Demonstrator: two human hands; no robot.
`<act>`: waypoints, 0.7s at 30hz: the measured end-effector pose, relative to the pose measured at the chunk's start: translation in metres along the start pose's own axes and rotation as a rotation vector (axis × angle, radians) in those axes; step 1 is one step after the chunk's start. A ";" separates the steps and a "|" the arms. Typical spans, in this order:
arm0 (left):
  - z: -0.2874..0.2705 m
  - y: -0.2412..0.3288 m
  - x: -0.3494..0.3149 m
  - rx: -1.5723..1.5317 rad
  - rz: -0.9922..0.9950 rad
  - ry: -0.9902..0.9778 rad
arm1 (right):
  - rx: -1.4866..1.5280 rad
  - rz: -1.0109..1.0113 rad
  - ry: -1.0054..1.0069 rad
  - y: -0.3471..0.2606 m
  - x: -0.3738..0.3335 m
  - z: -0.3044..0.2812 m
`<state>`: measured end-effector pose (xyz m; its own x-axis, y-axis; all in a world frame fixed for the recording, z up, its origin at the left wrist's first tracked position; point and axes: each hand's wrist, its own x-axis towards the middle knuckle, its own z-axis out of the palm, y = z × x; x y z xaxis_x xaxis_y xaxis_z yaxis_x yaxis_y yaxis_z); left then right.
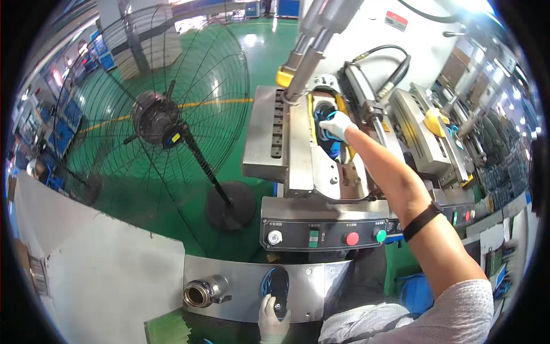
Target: Operating a machine to shape and press the heels or soles of athletic shoes in a manufacturing facility.
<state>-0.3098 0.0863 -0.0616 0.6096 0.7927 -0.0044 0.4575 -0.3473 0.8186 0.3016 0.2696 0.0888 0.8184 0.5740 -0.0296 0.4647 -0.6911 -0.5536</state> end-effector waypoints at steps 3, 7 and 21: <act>0.010 -0.003 0.009 -0.006 0.049 -0.026 | -0.131 -0.102 -0.077 0.030 0.015 -0.013; 0.004 0.005 0.004 0.063 0.006 -0.025 | 0.054 -0.218 0.161 -0.043 -0.098 -0.022; 0.023 0.032 0.008 0.186 0.419 -0.159 | -0.100 -0.447 -0.010 0.199 -0.383 -0.014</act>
<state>-0.2756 0.0700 -0.0486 0.8510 0.4840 0.2039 0.2508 -0.7157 0.6518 0.0852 -0.0940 0.0015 0.5268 0.8295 0.1853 0.8022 -0.4132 -0.4309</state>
